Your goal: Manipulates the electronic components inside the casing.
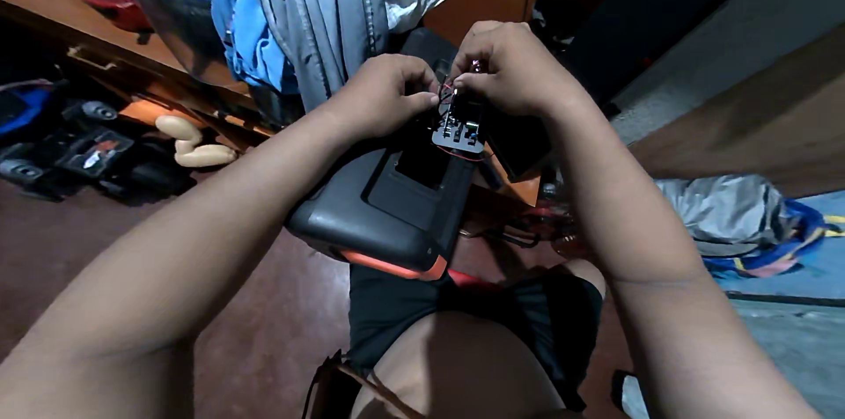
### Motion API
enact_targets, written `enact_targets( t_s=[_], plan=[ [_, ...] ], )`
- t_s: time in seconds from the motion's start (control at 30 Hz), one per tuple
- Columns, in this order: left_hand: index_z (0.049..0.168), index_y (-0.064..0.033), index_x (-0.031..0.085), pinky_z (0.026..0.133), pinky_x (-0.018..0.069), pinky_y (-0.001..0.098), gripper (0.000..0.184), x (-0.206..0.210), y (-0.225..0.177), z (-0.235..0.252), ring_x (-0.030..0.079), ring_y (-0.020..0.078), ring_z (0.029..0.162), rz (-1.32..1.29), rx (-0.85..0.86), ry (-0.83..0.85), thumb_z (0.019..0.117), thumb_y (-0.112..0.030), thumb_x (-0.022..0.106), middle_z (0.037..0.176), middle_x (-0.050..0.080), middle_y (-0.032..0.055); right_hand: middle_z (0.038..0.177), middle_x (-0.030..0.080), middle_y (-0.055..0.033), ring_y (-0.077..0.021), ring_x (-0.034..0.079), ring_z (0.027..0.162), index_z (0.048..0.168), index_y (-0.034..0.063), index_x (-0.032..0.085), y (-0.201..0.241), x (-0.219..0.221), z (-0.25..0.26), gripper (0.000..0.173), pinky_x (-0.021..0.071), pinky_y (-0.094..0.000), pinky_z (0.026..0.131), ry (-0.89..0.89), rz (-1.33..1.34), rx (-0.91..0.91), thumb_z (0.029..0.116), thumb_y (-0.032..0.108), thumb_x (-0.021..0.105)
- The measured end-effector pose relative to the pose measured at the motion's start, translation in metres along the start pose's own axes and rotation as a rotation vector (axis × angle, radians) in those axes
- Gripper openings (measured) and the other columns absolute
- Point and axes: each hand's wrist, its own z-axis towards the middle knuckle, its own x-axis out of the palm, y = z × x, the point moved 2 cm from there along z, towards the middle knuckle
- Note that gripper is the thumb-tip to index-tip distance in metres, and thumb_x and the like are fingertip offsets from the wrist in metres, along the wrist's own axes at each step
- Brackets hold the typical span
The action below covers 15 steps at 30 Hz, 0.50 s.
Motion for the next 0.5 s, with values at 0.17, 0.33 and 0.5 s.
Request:
enact_targets(
  t_s=[0.17, 0.33, 0.5],
  plan=[
    [0.106, -0.0079, 0.066, 0.081, 0.0550, 0.0355, 0.013, -0.004, 0.000, -0.004, 0.065, 0.0105, 0.085, -0.084, -0.045, -0.074, 0.1037, -0.020, 0.060, 0.096, 0.068, 0.0046, 0.107, 0.074, -0.0021, -0.0147, 0.067, 0.102, 0.102, 0.0123, 0.077, -0.007, -0.001, 0.005, 0.014, 0.0467, -0.0508, 0.099, -0.076, 0.101, -0.042, 0.0993, 0.019, 0.065],
    [0.105, -0.0101, 0.066, 0.073, 0.0542, 0.0278, 0.009, -0.005, 0.000, -0.008, 0.063, 0.0059, 0.077, -0.170, -0.037, -0.139, 0.1022, -0.017, 0.061, 0.095, 0.068, 0.0017, 0.098, 0.073, -0.0003, -0.0057, 0.068, 0.089, 0.103, 0.0095, 0.075, -0.007, -0.004, 0.012, 0.011, 0.0570, -0.0285, 0.085, -0.141, 0.250, -0.043, 0.0996, 0.015, 0.065],
    [0.098, -0.0095, 0.066, 0.071, 0.0520, 0.0240, 0.006, -0.005, 0.004, -0.012, 0.060, 0.0033, 0.077, -0.254, 0.047, -0.190, 0.0968, -0.012, 0.060, 0.091, 0.066, -0.0005, 0.094, 0.072, -0.0013, -0.0044, 0.067, 0.084, 0.102, 0.0066, 0.072, -0.007, -0.005, 0.017, 0.008, 0.0566, -0.0238, 0.080, -0.188, 0.342, -0.023, 0.0984, 0.011, 0.066]
  ],
)
